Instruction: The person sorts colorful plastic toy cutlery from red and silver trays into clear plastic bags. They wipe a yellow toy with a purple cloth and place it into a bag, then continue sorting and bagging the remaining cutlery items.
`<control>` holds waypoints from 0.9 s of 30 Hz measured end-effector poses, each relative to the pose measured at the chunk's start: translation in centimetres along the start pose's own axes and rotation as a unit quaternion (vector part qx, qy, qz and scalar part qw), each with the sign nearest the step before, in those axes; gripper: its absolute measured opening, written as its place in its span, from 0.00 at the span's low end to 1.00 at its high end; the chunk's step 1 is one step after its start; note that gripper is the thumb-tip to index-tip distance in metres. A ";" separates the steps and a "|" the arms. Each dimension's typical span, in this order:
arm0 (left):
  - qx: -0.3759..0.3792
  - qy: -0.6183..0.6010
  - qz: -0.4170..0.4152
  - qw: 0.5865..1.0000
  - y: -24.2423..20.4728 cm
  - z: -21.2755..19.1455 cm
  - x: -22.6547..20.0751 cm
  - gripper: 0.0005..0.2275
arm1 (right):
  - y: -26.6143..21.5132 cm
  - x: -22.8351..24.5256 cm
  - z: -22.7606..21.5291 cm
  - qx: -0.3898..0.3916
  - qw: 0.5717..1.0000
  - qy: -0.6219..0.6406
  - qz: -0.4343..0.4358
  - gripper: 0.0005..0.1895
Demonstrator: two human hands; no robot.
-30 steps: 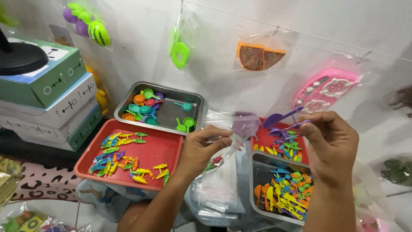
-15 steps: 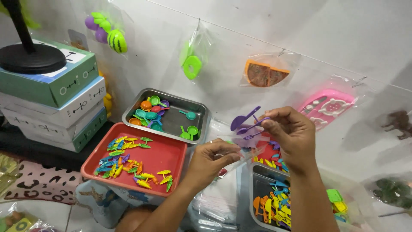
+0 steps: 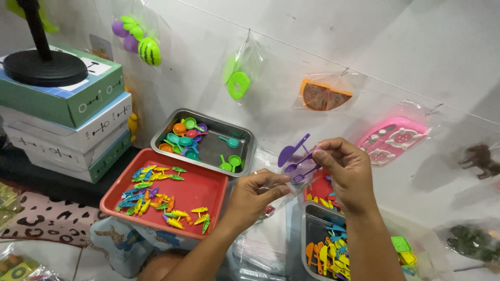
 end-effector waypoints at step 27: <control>0.037 0.040 0.004 0.999 0.1 -0.2 -1.8 0.02 | -0.5 -0.9 -0.9 0.056 0.996 -0.041 0.054 0.07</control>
Point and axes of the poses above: each hand's wrist, its own y-axis towards the middle knuckle, its own z-axis out of the palm, x = y × z, the point moved 3 cm from there along y, towards the middle knuckle, and after that the axes turned 11 degrees about z, right-handed, at the moved point
